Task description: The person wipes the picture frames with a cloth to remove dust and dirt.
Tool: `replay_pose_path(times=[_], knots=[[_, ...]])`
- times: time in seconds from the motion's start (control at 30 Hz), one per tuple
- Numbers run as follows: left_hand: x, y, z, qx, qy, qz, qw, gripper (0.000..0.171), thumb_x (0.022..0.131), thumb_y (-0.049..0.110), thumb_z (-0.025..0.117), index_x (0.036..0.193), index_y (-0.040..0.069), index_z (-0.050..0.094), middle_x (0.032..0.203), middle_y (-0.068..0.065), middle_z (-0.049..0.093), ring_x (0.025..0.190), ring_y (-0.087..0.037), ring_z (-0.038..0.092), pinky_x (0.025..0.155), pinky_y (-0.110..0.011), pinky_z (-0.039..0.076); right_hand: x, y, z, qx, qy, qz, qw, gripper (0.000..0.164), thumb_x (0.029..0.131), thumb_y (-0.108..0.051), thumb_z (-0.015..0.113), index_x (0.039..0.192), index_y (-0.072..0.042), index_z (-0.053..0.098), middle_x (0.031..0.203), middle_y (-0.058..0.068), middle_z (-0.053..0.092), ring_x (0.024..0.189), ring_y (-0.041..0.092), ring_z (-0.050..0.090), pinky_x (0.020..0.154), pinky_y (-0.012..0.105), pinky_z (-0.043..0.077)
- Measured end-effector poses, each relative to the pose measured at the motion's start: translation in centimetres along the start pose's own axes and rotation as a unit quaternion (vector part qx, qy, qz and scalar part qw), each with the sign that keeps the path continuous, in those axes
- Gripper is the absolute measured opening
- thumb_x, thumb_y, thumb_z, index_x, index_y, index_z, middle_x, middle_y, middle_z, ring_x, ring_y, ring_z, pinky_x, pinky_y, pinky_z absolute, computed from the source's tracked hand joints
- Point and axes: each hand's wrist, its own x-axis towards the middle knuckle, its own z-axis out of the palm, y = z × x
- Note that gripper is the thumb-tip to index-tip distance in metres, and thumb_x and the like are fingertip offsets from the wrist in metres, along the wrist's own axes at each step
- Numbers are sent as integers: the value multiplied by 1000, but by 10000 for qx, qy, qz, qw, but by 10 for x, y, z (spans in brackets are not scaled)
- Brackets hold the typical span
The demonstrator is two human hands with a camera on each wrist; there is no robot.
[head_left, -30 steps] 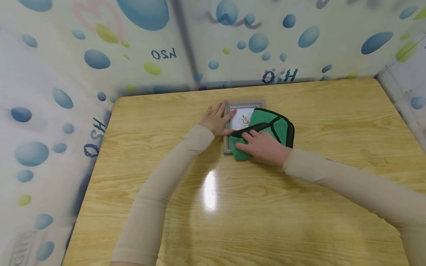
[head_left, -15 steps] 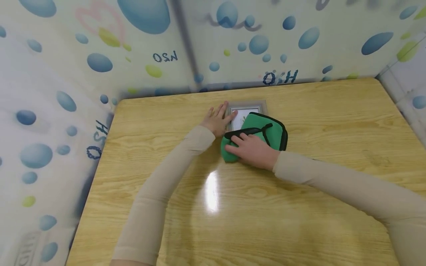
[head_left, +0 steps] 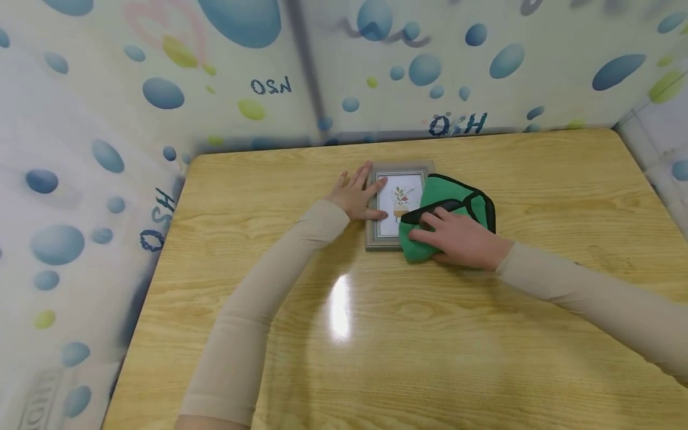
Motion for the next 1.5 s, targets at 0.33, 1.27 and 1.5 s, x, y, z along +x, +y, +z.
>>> replay_pose_path(times=[0.33, 1.27, 1.5], knots=[[-1, -1, 1, -190, -86, 22, 9998, 91, 90, 70, 41, 155, 28, -6, 153, -14, -32, 142, -23, -22, 113, -43, -9, -23, 13, -11, 460, 160, -275, 9984, 48, 75, -5, 82, 118, -10, 60, 108, 14, 54, 93, 31, 53, 75, 43, 50], [1, -2, 3, -218, -86, 27, 9997, 89, 90, 70, 39, 154, 30, -8, 151, -14, -35, 144, -25, -13, 112, -48, -12, -83, 122, -104, 194, 631, 1363, 9885, 55, 74, 18, 71, 123, 2, 51, 110, 26, 49, 88, 43, 54, 69, 53, 46], [-3, 0, 2, -392, -8, 118, 9992, 90, 90, 69, 41, 155, 28, -7, 151, -14, -34, 144, -26, -11, 111, -47, -13, -62, 97, -53, 708, -664, 977, 9905, 46, 81, 10, 69, 123, -4, 57, 111, 19, 54, 93, 36, 59, 73, 47, 50]])
